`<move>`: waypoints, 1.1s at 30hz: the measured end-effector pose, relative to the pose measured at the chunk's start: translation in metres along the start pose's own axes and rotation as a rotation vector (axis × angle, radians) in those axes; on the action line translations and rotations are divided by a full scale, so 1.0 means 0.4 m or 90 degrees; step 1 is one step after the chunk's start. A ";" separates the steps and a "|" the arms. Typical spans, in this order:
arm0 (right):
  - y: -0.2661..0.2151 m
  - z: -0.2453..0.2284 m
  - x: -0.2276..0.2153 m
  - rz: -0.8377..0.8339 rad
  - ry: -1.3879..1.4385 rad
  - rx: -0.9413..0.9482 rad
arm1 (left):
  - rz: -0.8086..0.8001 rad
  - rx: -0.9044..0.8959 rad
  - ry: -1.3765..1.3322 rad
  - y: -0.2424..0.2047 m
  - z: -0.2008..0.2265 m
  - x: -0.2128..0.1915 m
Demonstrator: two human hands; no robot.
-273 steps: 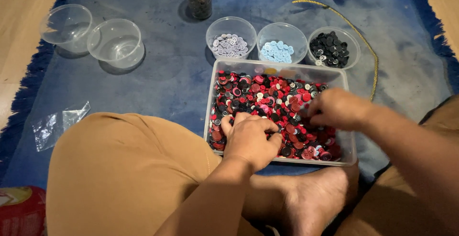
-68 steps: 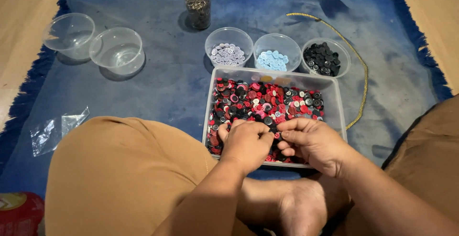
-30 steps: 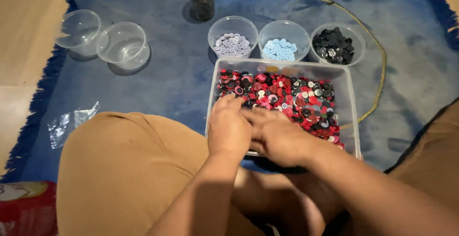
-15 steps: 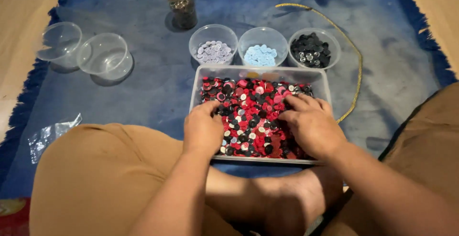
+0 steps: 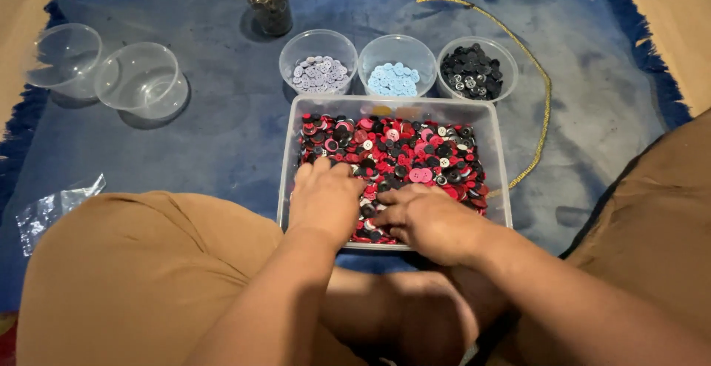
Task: Sorting a variety of buttons from a large central container into smaller bowls based on color and type.
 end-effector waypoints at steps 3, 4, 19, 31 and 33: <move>-0.006 -0.009 -0.062 0.030 -0.172 0.045 | -0.041 -0.034 -0.015 0.012 -0.031 0.049; 0.000 0.015 -0.050 0.027 -0.173 0.044 | -0.042 -0.035 -0.017 0.013 -0.036 0.038; 0.120 -0.081 -0.103 0.261 0.230 0.031 | 0.175 -0.464 -0.958 0.019 -0.038 0.056; 0.076 -0.021 -0.040 0.204 0.319 0.276 | 0.132 -0.406 -1.067 -0.004 -0.017 0.001; 0.064 -0.038 -0.051 0.180 0.425 0.281 | 0.180 -0.454 -1.145 -0.004 -0.023 0.000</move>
Point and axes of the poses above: each hand's wrist, its own y-axis towards the middle knuckle, its own x-axis out of the palm, z = x × y, the point moved 2 cm from there along y, towards the middle knuckle, and after that the axes turned 8 degrees about x, right-handed, at the moved point
